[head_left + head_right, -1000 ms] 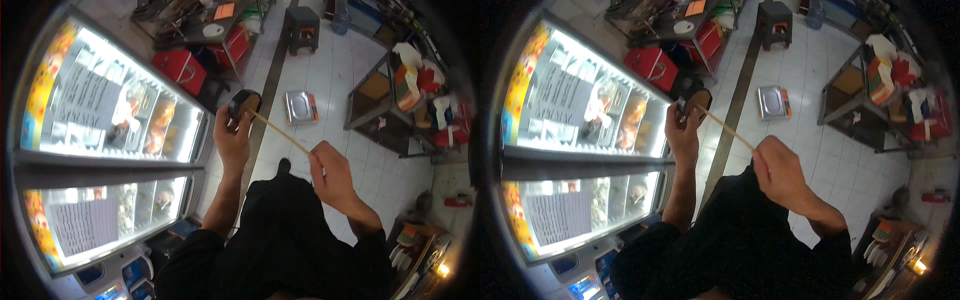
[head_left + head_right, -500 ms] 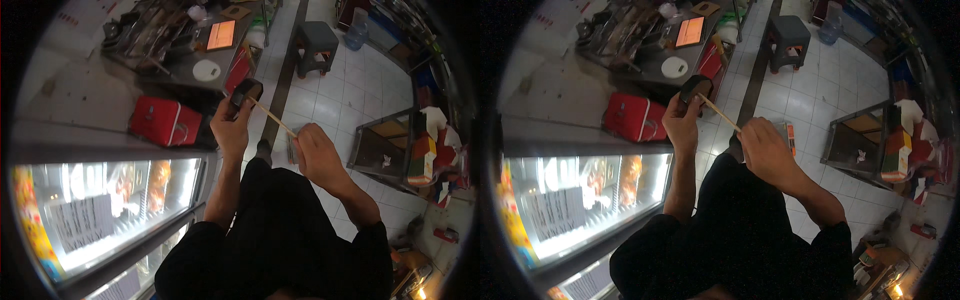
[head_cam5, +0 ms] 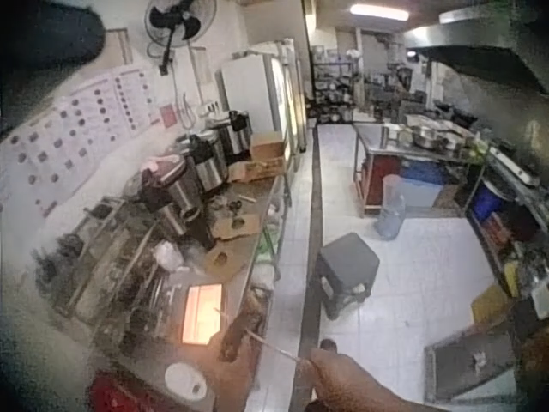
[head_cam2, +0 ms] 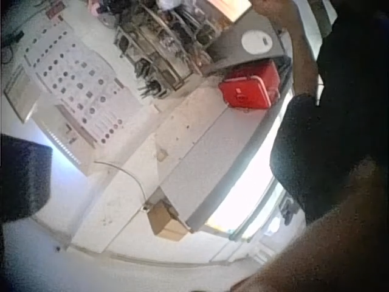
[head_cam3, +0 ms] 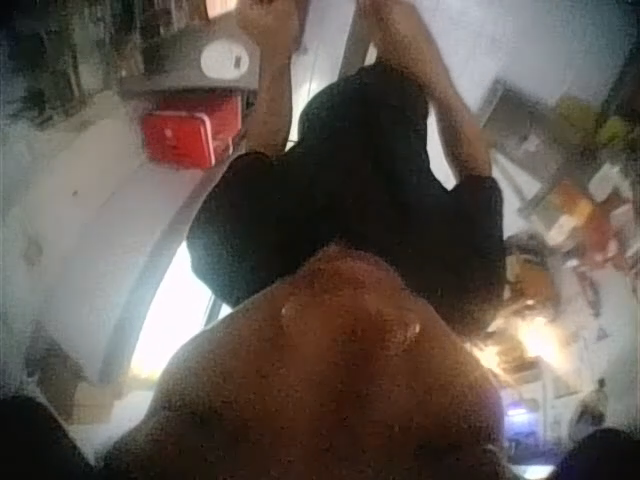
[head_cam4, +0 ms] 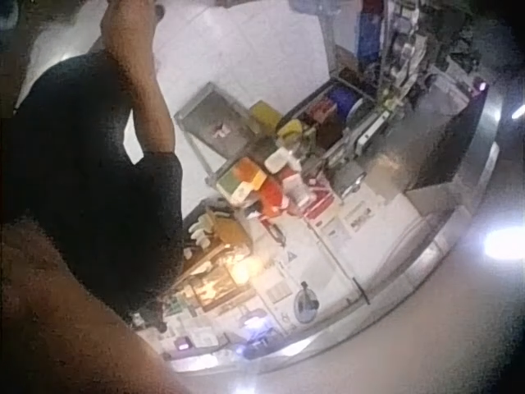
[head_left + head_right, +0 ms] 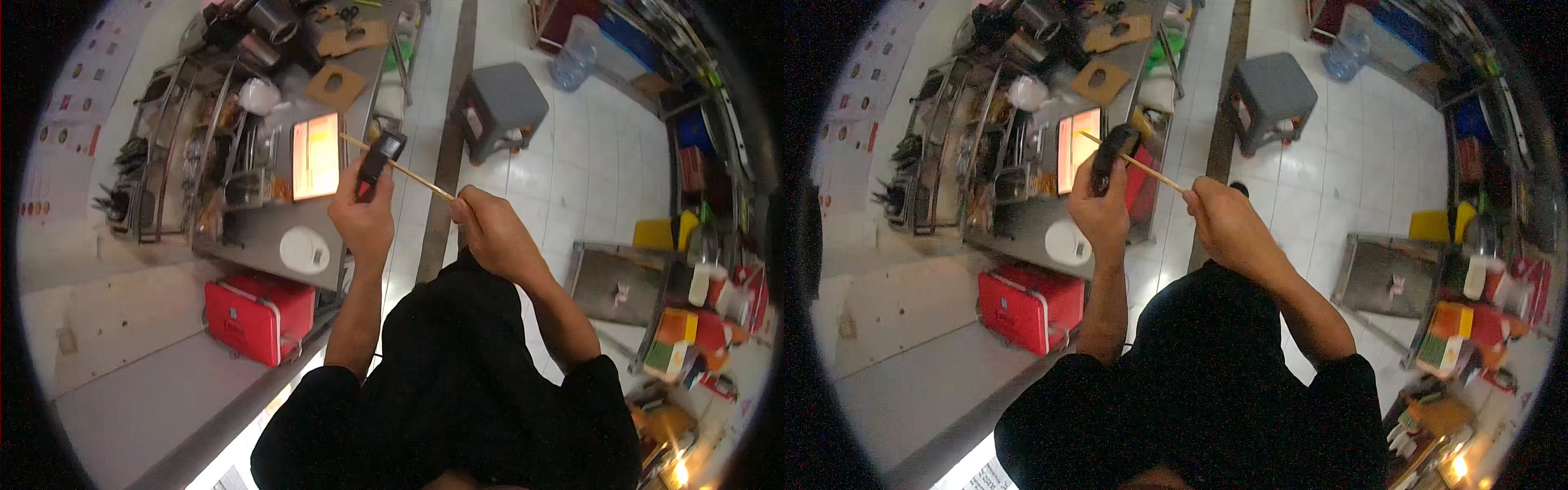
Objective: Taping a wooden stick to a wooden disc to assemble a prop.
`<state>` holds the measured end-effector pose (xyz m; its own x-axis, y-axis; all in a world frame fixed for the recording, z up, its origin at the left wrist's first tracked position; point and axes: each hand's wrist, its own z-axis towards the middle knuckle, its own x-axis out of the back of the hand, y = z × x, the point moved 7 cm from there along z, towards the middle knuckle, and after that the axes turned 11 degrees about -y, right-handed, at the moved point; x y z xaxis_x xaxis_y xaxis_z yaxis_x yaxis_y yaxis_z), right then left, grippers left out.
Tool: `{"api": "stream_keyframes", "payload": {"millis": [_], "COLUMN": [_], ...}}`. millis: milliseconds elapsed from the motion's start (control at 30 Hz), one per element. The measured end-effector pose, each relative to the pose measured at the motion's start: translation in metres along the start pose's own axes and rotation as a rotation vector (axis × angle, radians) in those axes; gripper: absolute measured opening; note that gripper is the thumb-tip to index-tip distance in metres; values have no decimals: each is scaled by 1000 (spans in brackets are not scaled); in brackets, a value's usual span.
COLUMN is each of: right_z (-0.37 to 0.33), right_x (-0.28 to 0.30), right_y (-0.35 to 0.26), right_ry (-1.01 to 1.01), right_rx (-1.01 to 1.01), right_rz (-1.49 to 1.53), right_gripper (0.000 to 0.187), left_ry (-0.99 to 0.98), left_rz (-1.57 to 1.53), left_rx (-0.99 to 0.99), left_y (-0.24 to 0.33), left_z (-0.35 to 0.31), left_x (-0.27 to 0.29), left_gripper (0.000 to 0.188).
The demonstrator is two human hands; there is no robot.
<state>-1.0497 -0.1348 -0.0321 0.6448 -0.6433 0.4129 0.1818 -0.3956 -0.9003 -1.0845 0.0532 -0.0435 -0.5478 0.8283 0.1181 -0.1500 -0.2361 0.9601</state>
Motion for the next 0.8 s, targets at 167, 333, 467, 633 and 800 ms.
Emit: {"api": "stream_keyframes", "payload": {"millis": [167, 333, 467, 633, 800], "right_z": [130, 236, 322, 412, 468], "right_x": [77, 124, 126, 134, 153], "right_y": [14, 14, 52, 40, 5], "right_ry": [14, -37, -543, -491, -215], "right_rx": [6, 172, -268, -49, 191], "right_rz": [-539, -238, 790, 599, -442], "right_gripper": [12, 13, 23, 17, 17], "left_ry": [13, 94, 120, 151, 174], "left_rz": [173, 113, 69, -64, 154], "left_rx": [66, 77, 200, 119, 124], "left_y": [-27, -39, -75, -100, -110], "left_z": [114, 193, 253, 321, 380], "left_x": [-79, -113, -118, -121, -125], "left_gripper": [27, 29, 32, 31, 34]}}
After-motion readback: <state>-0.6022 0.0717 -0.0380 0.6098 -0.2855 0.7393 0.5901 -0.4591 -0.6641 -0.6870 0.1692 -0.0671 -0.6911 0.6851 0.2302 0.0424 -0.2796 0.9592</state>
